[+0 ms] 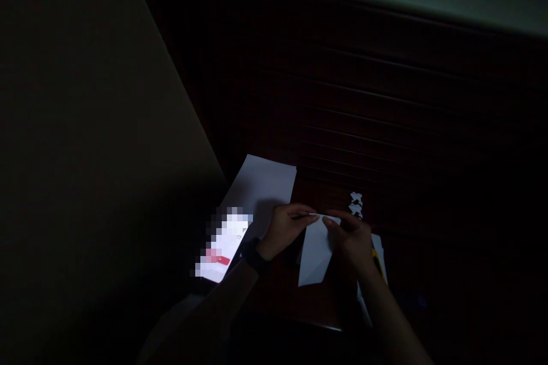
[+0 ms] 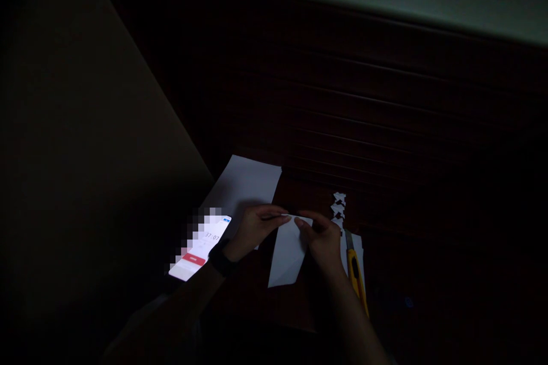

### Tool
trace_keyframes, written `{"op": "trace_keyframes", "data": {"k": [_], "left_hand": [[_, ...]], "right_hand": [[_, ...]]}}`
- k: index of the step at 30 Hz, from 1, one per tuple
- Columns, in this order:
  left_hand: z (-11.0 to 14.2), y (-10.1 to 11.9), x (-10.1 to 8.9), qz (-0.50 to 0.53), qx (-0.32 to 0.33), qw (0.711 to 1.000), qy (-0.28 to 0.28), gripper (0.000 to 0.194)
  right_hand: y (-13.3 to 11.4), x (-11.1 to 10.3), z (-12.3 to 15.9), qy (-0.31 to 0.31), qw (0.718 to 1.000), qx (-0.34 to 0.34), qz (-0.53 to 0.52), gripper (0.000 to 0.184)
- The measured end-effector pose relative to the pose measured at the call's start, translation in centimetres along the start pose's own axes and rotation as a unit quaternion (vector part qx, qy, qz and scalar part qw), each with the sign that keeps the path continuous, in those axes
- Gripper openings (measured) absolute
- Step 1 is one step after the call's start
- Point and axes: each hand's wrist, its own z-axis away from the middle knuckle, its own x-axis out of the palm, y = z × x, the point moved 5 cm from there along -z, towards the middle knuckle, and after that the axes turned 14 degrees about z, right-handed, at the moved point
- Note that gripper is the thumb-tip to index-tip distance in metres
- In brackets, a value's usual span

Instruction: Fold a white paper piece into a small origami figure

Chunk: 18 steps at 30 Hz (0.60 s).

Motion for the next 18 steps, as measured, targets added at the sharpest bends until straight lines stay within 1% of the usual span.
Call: {"op": "trace_keyframes", "data": {"k": [5, 11, 14, 18], "left_hand": [[0.1, 0.3, 0.0, -0.011, 0.000, 1.000, -0.004, 0.023], [0.2, 0.3, -0.1, -0.038, 0.008, 0.999, 0.009, 0.018], [0.2, 0.2, -0.2, -0.041, 0.012, 0.999, 0.015, 0.018], [0.2, 0.3, -0.4, -0.046, 0.012, 0.999, 0.022, 0.018]], "right_hand": [[-0.2, 0.0, 0.1, -0.001, 1.000, 0.002, -0.011, 0.030], [0.5, 0.2, 0.1, -0.010, 0.999, 0.028, -0.036, 0.033], [0.8, 0.3, 0.1, -0.014, 0.996, 0.055, -0.069, 0.035], [1.0, 0.7, 0.2, -0.054, 0.983, 0.096, -0.148, 0.031]]}}
